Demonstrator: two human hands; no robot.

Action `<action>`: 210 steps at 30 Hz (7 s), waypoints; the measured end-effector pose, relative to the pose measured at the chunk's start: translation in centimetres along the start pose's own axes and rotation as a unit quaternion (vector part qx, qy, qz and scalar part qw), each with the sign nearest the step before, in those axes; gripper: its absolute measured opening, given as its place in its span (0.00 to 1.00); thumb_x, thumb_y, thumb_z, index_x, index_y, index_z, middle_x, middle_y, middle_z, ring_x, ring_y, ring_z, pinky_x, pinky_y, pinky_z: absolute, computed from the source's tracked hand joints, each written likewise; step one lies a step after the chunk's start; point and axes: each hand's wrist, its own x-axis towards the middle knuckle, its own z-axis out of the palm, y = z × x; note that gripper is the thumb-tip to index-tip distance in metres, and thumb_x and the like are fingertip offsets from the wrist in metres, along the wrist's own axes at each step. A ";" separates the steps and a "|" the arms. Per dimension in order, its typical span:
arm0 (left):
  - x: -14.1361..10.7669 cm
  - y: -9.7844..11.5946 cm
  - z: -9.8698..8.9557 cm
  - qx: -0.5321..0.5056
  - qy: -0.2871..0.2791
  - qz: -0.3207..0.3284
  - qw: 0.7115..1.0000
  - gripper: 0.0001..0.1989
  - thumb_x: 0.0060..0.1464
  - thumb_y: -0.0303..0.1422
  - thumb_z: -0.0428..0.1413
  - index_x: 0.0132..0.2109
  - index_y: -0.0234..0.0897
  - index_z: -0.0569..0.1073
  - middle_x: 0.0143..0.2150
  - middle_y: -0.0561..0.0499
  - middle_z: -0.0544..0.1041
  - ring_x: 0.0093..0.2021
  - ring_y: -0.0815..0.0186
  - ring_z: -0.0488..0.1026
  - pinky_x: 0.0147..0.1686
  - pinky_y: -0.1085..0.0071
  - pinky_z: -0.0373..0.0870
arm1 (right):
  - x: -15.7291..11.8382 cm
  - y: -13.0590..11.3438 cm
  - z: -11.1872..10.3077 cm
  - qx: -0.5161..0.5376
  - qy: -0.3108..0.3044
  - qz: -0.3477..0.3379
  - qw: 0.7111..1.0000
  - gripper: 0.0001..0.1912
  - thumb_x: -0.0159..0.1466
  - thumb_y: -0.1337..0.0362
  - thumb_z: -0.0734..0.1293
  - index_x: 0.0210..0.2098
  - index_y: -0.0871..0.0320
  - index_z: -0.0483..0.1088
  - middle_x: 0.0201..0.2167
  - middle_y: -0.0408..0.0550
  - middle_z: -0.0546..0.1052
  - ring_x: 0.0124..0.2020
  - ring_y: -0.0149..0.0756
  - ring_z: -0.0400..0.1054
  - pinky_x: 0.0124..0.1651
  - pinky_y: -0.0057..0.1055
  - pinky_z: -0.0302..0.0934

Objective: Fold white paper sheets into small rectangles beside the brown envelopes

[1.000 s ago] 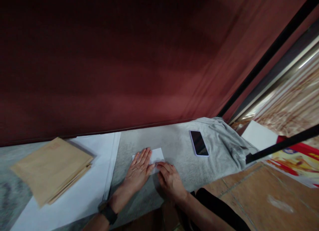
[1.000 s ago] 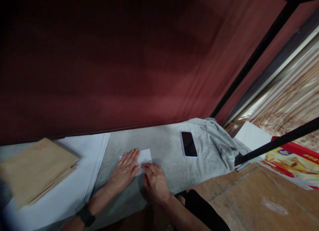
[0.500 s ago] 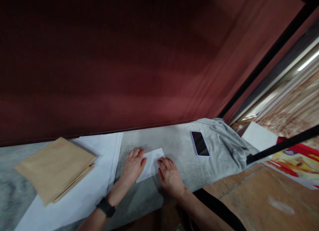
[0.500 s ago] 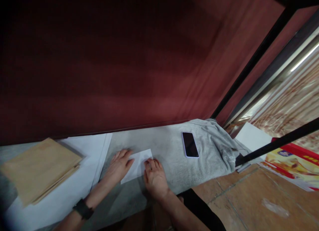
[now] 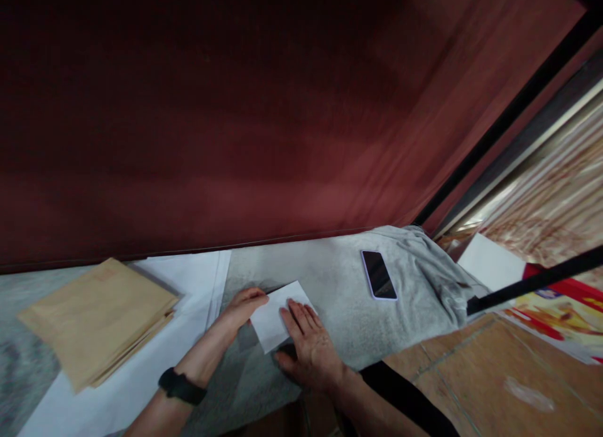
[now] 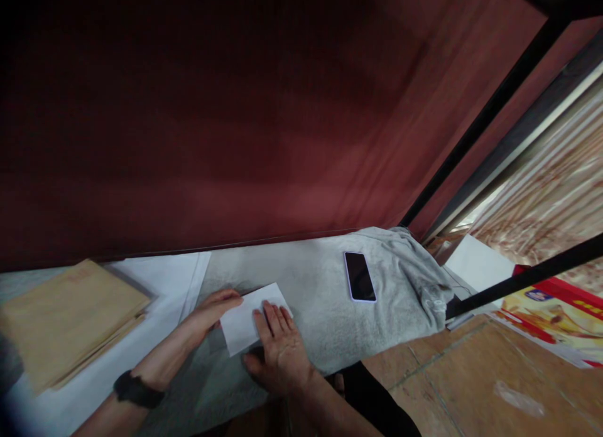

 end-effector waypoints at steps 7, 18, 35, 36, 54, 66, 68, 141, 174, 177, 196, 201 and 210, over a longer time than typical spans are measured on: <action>-0.3 1.7 -0.6 -0.268 -0.084 -0.097 0.955 0.33 0.50 0.62 0.55 0.42 0.34 0.76 0.37 0.42 0.82 0.36 0.59 0.79 0.34 0.66 0.73 | 2.1 1.3 -2.9 0.275 0.078 0.121 0.951 0.22 0.71 0.62 0.58 0.62 0.55 0.68 0.60 0.51 0.73 0.61 0.42 0.67 0.65 0.42 0.59; -1.2 1.1 1.2 -0.218 -0.076 -0.005 0.973 0.32 0.36 0.41 0.71 0.50 0.37 0.75 0.40 0.48 0.82 0.36 0.59 0.79 0.37 0.66 0.72 | 3.6 0.7 -2.2 0.688 0.144 0.348 0.621 0.25 0.52 0.48 0.77 0.40 0.58 0.74 0.35 0.50 0.81 0.35 0.39 0.77 0.39 0.33 0.71; 1.0 -0.6 0.3 0.235 0.095 0.204 0.946 0.20 0.49 0.26 0.56 0.50 0.40 0.77 0.52 0.46 0.76 0.51 0.58 0.76 0.54 0.60 0.72 | 3.1 3.9 -2.3 0.081 0.004 0.328 0.941 0.16 0.63 0.67 0.63 0.50 0.53 0.72 0.33 0.45 0.80 0.33 0.38 0.75 0.38 0.30 0.62; 1.0 -0.8 0.4 0.255 0.105 0.206 0.939 0.20 0.49 0.25 0.56 0.51 0.40 0.77 0.54 0.46 0.75 0.52 0.59 0.76 0.56 0.61 0.71 | 3.1 3.8 -2.3 0.060 -0.003 0.324 0.944 0.17 0.64 0.67 0.63 0.52 0.53 0.71 0.34 0.46 0.81 0.34 0.39 0.76 0.38 0.30 0.62; -3.3 -5.3 7.3 0.488 0.129 0.393 0.769 0.24 0.65 0.40 0.49 0.66 0.41 0.67 0.71 0.42 0.63 0.72 0.49 0.56 0.66 0.44 0.58 | 2.8 3.7 -1.8 -0.031 -0.030 0.288 0.957 0.20 0.68 0.66 0.60 0.60 0.56 0.66 0.43 0.51 0.82 0.42 0.42 0.78 0.44 0.34 0.66; -2.9 -6.7 7.3 0.508 0.119 0.446 0.727 0.26 0.65 0.34 0.44 0.68 0.33 0.62 0.69 0.37 0.65 0.70 0.54 0.59 0.69 0.46 0.54 | 3.0 2.2 -0.3 0.034 -0.005 0.052 0.998 0.24 0.74 0.60 0.55 0.67 0.60 0.62 0.67 0.52 0.66 0.68 0.38 0.58 0.70 0.40 0.54; -2.9 -7.1 7.3 0.503 0.136 0.448 0.726 0.28 0.64 0.31 0.43 0.69 0.32 0.60 0.70 0.36 0.64 0.71 0.55 0.59 0.69 0.47 0.54 | 2.7 1.9 0.4 0.022 -0.013 0.047 0.999 0.26 0.75 0.57 0.54 0.69 0.59 0.57 0.69 0.51 0.63 0.70 0.39 0.54 0.72 0.43 0.50; -3.7 -7.8 4.5 0.529 0.219 0.382 0.726 0.33 0.64 0.37 0.43 0.71 0.23 0.53 0.70 0.33 0.62 0.71 0.51 0.59 0.67 0.52 0.58 | 1.8 2.2 3.1 -0.131 0.076 0.063 0.986 0.32 0.75 0.50 0.54 0.71 0.63 0.53 0.70 0.54 0.59 0.70 0.43 0.54 0.71 0.42 0.47; -4.8 -7.1 3.9 0.521 0.174 0.388 0.741 0.32 0.62 0.32 0.43 0.71 0.28 0.55 0.71 0.38 0.62 0.71 0.56 0.59 0.68 0.56 0.57 | 1.2 1.0 2.1 -0.120 0.013 0.056 0.991 0.31 0.75 0.51 0.54 0.71 0.61 0.53 0.72 0.51 0.56 0.72 0.40 0.50 0.73 0.40 0.45; -4.6 -7.5 3.4 0.513 0.186 0.378 0.748 0.33 0.62 0.33 0.43 0.72 0.26 0.53 0.71 0.36 0.61 0.71 0.54 0.58 0.68 0.54 0.57 | 1.0 1.1 2.3 -0.138 0.023 0.057 0.988 0.33 0.74 0.51 0.56 0.71 0.62 0.52 0.72 0.53 0.56 0.72 0.40 0.49 0.72 0.40 0.46; -4.4 -7.2 2.9 0.535 0.236 0.302 0.753 0.29 0.61 0.35 0.44 0.65 0.23 0.66 0.67 0.33 0.67 0.67 0.50 0.65 0.64 0.53 0.63 | 0.7 1.7 2.1 -0.148 0.026 0.096 0.984 0.37 0.73 0.47 0.54 0.72 0.67 0.50 0.72 0.59 0.53 0.72 0.48 0.50 0.71 0.44 0.48; -4.6 -7.2 2.8 0.531 0.238 0.312 0.751 0.30 0.64 0.37 0.43 0.66 0.21 0.64 0.68 0.32 0.66 0.67 0.50 0.64 0.65 0.53 0.61 | 0.7 1.7 2.2 -0.155 0.022 0.117 0.981 0.38 0.73 0.45 0.53 0.71 0.67 0.51 0.72 0.60 0.53 0.72 0.49 0.50 0.71 0.46 0.48; -3.9 -7.6 2.1 0.497 0.221 0.318 0.777 0.29 0.65 0.39 0.42 0.66 0.25 0.65 0.67 0.35 0.67 0.68 0.52 0.64 0.65 0.53 0.62 | 0.4 2.3 0.9 -0.160 0.005 0.137 0.978 0.38 0.74 0.45 0.51 0.70 0.69 0.54 0.71 0.60 0.55 0.72 0.48 0.50 0.72 0.45 0.44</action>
